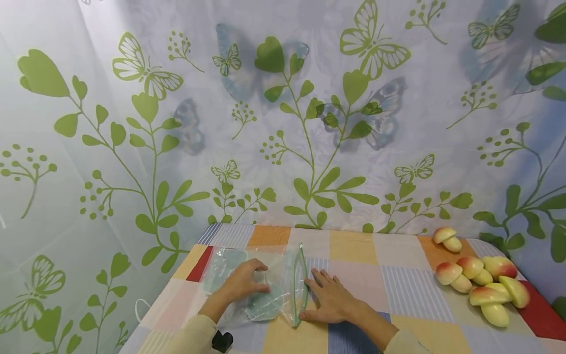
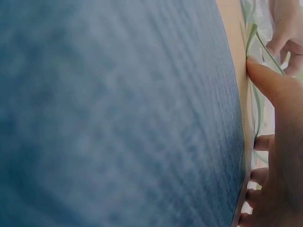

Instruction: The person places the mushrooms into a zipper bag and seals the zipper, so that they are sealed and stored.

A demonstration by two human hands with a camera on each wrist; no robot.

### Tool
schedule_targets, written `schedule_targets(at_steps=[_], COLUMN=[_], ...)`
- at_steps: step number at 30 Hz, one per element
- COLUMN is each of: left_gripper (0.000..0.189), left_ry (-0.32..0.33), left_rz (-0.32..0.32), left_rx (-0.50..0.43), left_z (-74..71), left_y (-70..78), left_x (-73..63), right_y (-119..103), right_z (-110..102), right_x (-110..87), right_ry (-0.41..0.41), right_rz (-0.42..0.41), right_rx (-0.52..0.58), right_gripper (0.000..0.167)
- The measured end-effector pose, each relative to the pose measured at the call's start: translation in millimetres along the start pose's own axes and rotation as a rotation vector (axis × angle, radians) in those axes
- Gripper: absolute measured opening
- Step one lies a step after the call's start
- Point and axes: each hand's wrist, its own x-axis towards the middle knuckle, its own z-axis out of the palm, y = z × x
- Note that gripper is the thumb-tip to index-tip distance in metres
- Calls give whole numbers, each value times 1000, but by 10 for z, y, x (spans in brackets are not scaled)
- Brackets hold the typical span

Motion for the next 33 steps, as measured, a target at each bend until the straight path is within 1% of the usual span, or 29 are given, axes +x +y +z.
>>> schedule_targets(at_steps=[5,10,12,15,18,19,22,26,29,33], left_gripper=[45,39,41,45,47,48,47,39,34,28], left_ry=[19,17,20,33,37,34,9,-19,-12,13], left_rz=[13,24,48,109,141,145,126,98,101,119], left_rx=[6,4,7,23,47,54,77,77,64,70], left_z=[-4,-8,-13,-20,-23,-24,-26,-36,-39,-22], left_y=[10,17,13,-2,-23,-29,-45,-45,-40,-45], left_x=[5,10,10,12,12,13,16,24,30,37], right_y=[-24,-26,-16,-15,-27,-29,-14,33,49,32], right_z=[-20,-10,2,-4,-23,-25,-6,48,61,38], right_x=[2,9,9,4,1,4,15,33,38,28], right_ry=[-16,-2,3,7,2,1,-1,6,12,15], right_rz=[5,-2,-7,-10,-7,-3,1,6,6,-4], right_rx=[6,-2,-8,1,4,7,-2,-12,-8,-4], right_gripper=[97,96,97,97,97,97,99,100,101,101])
